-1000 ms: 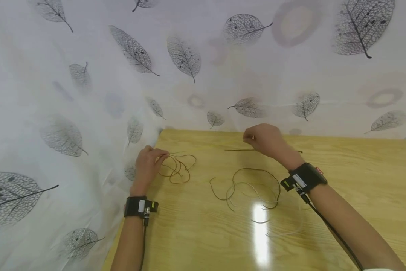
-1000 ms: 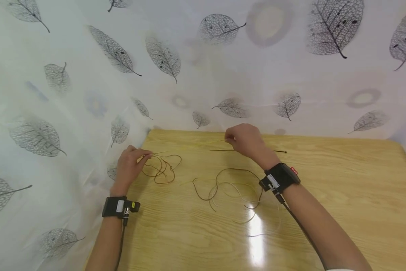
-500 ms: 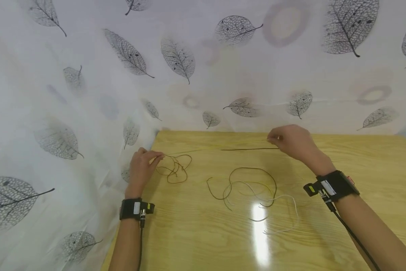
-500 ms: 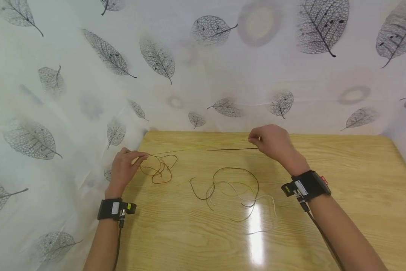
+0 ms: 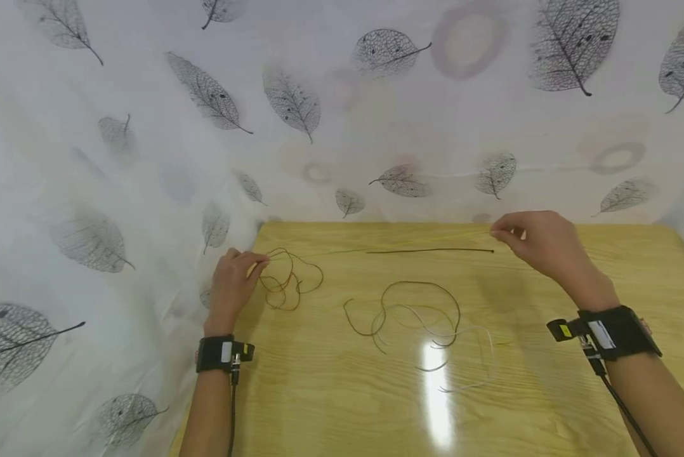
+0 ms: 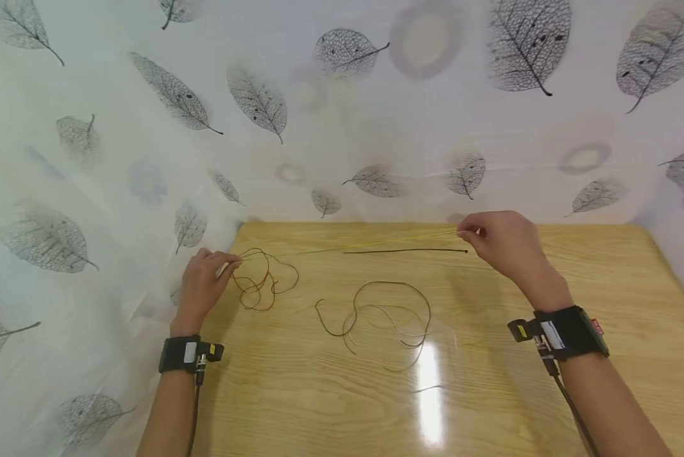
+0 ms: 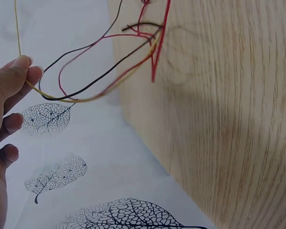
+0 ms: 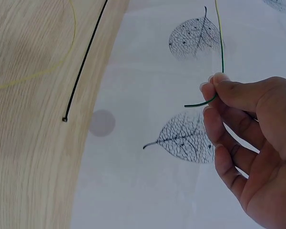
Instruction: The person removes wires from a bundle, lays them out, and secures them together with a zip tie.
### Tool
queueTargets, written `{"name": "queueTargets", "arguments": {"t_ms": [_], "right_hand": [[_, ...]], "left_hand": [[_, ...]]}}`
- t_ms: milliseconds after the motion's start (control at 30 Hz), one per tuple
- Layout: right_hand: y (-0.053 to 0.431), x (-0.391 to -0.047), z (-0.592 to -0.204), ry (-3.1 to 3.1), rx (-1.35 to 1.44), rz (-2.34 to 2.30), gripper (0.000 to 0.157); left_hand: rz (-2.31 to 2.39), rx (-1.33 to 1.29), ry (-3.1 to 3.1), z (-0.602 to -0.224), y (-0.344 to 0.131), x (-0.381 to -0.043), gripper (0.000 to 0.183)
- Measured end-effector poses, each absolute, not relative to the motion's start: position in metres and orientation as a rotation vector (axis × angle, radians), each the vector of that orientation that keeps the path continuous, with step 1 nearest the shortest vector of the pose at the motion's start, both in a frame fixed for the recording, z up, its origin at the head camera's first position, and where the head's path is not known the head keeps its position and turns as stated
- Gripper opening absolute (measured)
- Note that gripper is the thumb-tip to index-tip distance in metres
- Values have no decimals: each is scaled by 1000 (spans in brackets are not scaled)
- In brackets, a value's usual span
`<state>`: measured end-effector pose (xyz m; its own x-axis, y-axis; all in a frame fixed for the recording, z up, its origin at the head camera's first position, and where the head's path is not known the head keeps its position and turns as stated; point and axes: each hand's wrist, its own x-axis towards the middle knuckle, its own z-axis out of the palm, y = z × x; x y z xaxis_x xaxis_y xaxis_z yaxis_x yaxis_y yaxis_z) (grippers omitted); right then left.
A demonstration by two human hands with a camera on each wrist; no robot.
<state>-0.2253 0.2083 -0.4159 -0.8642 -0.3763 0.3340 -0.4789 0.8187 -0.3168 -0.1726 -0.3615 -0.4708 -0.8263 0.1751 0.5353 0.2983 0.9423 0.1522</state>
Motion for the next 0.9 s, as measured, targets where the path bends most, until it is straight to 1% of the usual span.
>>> {"name": "queueTargets", "arguments": {"t_ms": [233,533,733,900], "right_hand": [[233,-218,-417,-2754,594,558,14],[263,-199,-434,-2796,527,554,13],[285,-181,-445,-2940,521,522,14],[293,-164,-461,-3094,551,592,12]], "left_hand": [[-293,-323,-2560,-472,-364,-167,14],[-340,-313,-2617,-478,-363,-166,15],[-338,-435,-2670,-477,-339,-168,14],[-350,-560,-2738,-488,-306,-170,10]]}}
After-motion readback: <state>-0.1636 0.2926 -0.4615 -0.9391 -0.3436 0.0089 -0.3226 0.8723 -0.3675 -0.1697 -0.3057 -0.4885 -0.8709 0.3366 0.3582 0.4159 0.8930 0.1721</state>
